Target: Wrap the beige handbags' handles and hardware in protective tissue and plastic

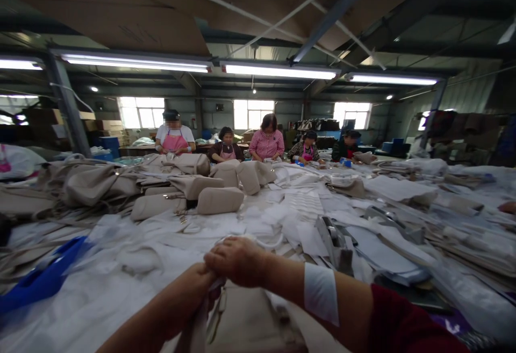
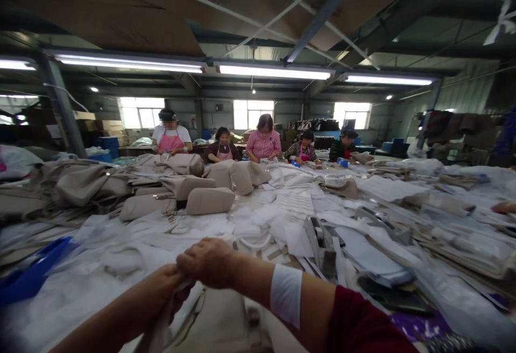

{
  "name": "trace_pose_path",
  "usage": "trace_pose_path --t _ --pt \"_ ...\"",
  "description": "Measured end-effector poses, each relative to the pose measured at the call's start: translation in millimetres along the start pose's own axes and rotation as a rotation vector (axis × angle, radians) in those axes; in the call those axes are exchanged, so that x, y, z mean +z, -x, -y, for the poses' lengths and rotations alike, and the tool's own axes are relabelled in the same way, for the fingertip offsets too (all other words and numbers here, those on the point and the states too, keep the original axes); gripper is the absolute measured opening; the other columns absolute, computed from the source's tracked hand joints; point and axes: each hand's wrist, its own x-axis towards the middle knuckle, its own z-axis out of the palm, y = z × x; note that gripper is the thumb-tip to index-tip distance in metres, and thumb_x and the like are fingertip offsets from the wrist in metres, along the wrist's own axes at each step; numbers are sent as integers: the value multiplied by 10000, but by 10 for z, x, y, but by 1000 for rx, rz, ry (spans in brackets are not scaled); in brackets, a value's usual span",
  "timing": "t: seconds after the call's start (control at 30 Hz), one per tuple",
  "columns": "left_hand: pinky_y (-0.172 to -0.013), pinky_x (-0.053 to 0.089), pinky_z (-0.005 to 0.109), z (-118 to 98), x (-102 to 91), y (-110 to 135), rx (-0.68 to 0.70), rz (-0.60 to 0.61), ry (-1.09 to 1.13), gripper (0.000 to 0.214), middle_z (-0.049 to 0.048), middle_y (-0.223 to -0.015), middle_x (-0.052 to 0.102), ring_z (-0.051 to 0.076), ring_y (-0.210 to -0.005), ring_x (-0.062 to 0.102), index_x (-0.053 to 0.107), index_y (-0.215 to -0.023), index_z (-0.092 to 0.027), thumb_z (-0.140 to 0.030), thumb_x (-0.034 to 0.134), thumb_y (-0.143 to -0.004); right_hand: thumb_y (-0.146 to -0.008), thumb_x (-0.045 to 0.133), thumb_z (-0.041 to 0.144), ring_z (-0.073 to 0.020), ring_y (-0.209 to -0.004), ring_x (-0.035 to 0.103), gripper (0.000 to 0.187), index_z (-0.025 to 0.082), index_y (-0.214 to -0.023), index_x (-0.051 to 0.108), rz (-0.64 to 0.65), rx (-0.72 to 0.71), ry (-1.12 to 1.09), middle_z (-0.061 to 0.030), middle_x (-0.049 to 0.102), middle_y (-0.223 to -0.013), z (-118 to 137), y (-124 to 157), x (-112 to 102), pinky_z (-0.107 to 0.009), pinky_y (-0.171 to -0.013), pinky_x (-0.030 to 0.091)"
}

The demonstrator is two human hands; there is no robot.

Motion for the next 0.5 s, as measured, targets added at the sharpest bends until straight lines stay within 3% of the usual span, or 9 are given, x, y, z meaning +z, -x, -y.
trace_pose_path --t 0.13,0.3,0.4,0.5 --pt "-362 178 165 -285 -12 120 6 -81 31 491 -95 -498 330 37 -387 225 430 -650 -194 -628 639 -746 -774 611 85 -183 -796 629 199 148 -953 672 -93 263 -316 -67 715 -869 -285 -100 158 -274 -741 452" --pt "-359 240 148 -583 -147 233 89 -187 67 340 -53 -538 440 35 -381 311 472 -706 -167 -429 636 -848 -870 550 122 -144 -735 617 161 125 -772 678 -117 434 -570 -6 674 -756 -614 -16 542 -246 -683 461" --pt "-356 266 147 -701 -195 275 153 -271 94 347 -35 -536 457 34 -375 341 465 -674 -156 -387 603 -893 -922 594 280 -150 -742 631 183 119 -868 662 -92 561 -659 -3 661 -829 -652 139 819 -281 -674 521" --pt "-361 295 148 -805 -213 247 240 -280 147 377 -39 -526 453 35 -379 356 474 -677 -151 -428 638 -874 -934 590 370 -177 -836 647 268 130 -1044 638 -102 678 -739 -32 657 -1001 -617 314 1001 -335 -726 560"
